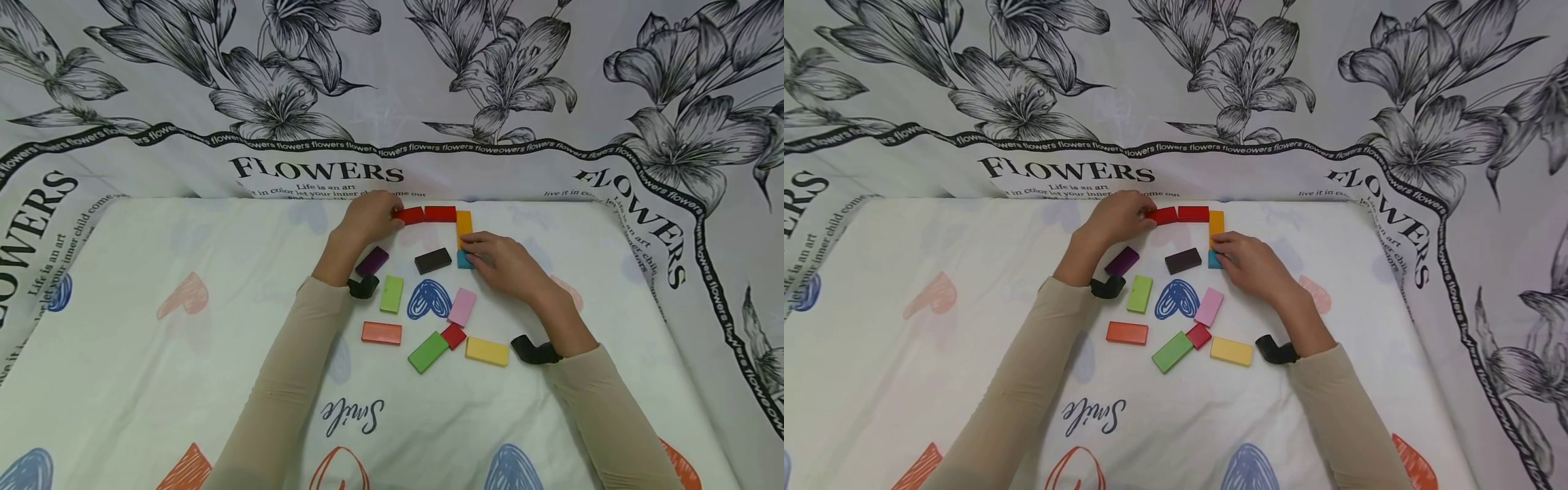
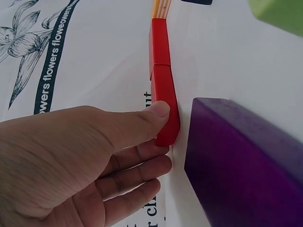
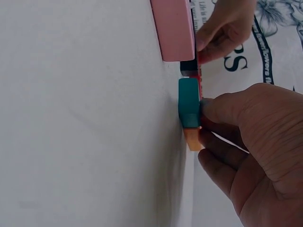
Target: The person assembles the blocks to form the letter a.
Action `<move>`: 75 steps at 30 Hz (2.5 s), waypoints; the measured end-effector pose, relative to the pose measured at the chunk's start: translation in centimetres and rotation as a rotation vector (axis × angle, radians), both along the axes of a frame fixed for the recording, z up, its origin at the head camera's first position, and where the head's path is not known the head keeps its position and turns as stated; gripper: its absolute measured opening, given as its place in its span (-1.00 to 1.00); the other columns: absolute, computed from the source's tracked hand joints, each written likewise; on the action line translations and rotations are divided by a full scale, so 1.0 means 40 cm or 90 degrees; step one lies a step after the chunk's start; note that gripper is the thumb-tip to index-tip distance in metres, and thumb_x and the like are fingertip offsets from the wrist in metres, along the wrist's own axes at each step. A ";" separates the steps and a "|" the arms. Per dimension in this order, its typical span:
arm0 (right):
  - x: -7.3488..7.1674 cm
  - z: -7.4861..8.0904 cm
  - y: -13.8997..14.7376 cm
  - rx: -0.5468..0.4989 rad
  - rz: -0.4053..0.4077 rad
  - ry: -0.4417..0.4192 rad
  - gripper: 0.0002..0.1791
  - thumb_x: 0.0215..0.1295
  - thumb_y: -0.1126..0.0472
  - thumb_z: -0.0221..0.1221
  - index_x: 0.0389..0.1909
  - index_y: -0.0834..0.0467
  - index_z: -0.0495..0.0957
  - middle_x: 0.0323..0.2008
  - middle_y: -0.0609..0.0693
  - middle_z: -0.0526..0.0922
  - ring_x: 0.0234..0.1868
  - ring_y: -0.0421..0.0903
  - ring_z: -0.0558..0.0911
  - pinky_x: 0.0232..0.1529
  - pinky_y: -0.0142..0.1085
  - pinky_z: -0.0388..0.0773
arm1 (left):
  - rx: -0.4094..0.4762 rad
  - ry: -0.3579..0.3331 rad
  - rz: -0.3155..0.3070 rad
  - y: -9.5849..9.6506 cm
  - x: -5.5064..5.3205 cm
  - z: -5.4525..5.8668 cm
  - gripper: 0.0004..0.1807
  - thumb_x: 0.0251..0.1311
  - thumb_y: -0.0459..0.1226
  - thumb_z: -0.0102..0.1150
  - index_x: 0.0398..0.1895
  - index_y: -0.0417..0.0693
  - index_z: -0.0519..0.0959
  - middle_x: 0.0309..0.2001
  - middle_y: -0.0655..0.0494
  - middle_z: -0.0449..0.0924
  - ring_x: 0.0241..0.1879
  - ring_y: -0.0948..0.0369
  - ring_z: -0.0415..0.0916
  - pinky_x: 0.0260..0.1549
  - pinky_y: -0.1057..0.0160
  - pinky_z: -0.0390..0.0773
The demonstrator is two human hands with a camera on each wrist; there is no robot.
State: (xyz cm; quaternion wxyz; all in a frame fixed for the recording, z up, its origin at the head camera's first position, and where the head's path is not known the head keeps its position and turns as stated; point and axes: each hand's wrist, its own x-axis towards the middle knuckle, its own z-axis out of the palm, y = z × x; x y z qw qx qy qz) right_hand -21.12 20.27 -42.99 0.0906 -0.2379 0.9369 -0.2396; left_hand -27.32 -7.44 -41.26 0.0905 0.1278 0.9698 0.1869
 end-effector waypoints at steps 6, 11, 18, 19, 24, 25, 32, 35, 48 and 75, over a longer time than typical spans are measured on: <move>0.000 0.000 -0.001 0.000 0.004 0.005 -0.58 0.54 0.27 0.22 0.35 0.23 0.59 0.41 0.15 0.60 0.52 0.18 0.49 0.52 0.13 0.42 | -0.002 -0.007 0.000 -0.003 0.001 0.003 -0.65 0.39 -0.20 0.35 0.19 -0.07 0.72 0.05 -0.02 0.72 0.01 0.05 0.54 0.19 0.06 0.59; -0.001 0.000 -0.002 -0.001 0.002 0.005 -0.58 0.54 0.26 0.22 0.35 0.23 0.59 0.41 0.14 0.60 0.52 0.18 0.49 0.53 0.13 0.42 | 0.000 -0.015 -0.005 -0.006 0.004 0.012 -0.60 0.41 -0.19 0.33 0.25 -0.09 0.68 0.07 -0.05 0.72 0.03 0.03 0.54 0.20 0.05 0.59; 0.000 0.003 0.000 -0.006 0.007 0.013 -0.58 0.53 0.26 0.22 0.35 0.23 0.59 0.40 0.15 0.61 0.51 0.18 0.50 0.52 0.14 0.43 | 0.011 -0.025 -0.003 -0.019 0.013 0.019 -0.49 0.44 -0.14 0.29 0.39 -0.07 0.58 0.16 -0.04 0.68 0.11 0.02 0.55 0.29 0.03 0.56; 0.000 0.002 0.000 -0.005 0.006 0.015 -0.57 0.53 0.26 0.22 0.36 0.23 0.59 0.40 0.15 0.61 0.50 0.19 0.51 0.52 0.14 0.43 | 0.012 -0.022 -0.003 -0.021 0.016 0.019 -0.49 0.44 -0.13 0.29 0.40 -0.07 0.57 0.19 -0.04 0.68 0.14 0.01 0.56 0.31 0.02 0.55; -0.002 0.000 0.000 -0.001 0.006 0.014 -0.56 0.54 0.25 0.22 0.38 0.23 0.57 0.41 0.17 0.60 0.50 0.19 0.51 0.52 0.13 0.43 | 0.021 0.002 -0.011 -0.021 0.036 0.017 -0.46 0.47 -0.09 0.27 0.43 -0.07 0.54 0.32 -0.05 0.63 0.33 -0.01 0.55 0.43 0.00 0.50; -0.001 -0.001 -0.001 -0.001 0.008 0.013 -0.56 0.54 0.25 0.22 0.37 0.23 0.57 0.41 0.17 0.59 0.50 0.19 0.51 0.52 0.13 0.43 | 0.024 0.006 -0.012 -0.020 0.044 0.018 -0.45 0.47 -0.09 0.27 0.44 -0.07 0.54 0.35 -0.04 0.62 0.38 -0.01 0.52 0.46 0.00 0.48; -0.002 -0.003 -0.002 0.002 0.009 0.015 -0.56 0.54 0.25 0.22 0.37 0.22 0.58 0.48 0.14 0.52 0.56 0.18 0.43 0.56 0.13 0.38 | 0.030 0.018 -0.024 -0.005 0.106 0.045 -0.45 0.50 -0.05 0.22 0.46 -0.04 0.53 0.42 -0.05 0.55 0.42 0.00 0.48 0.49 -0.03 0.46; -0.002 -0.003 -0.001 -0.002 0.003 0.013 -0.56 0.55 0.24 0.21 0.38 0.21 0.57 0.48 0.14 0.52 0.56 0.18 0.43 0.56 0.14 0.38 | 0.028 0.017 -0.024 0.006 0.130 0.064 -0.45 0.50 -0.05 0.23 0.46 -0.03 0.53 0.37 -0.05 0.56 0.28 0.02 0.55 0.40 -0.01 0.55; -0.005 -0.015 0.013 -0.034 0.012 -0.009 -0.58 0.55 0.26 0.20 0.36 0.21 0.59 0.44 0.13 0.58 0.54 0.19 0.45 0.56 0.16 0.36 | 0.039 -0.002 -0.089 0.068 0.224 0.063 -0.46 0.43 -0.08 0.34 0.41 -0.01 0.58 0.36 -0.01 0.61 0.38 0.06 0.54 0.39 0.04 0.58; -0.029 -0.001 0.025 -0.062 0.038 -0.014 -0.57 0.52 0.24 0.24 0.34 0.26 0.60 0.43 0.13 0.59 0.53 0.20 0.46 0.57 0.18 0.35 | 0.013 -0.091 -0.271 0.159 0.331 0.029 -0.48 0.49 -0.34 0.17 0.48 0.05 0.51 0.47 0.17 0.52 0.50 0.20 0.44 0.45 0.18 0.51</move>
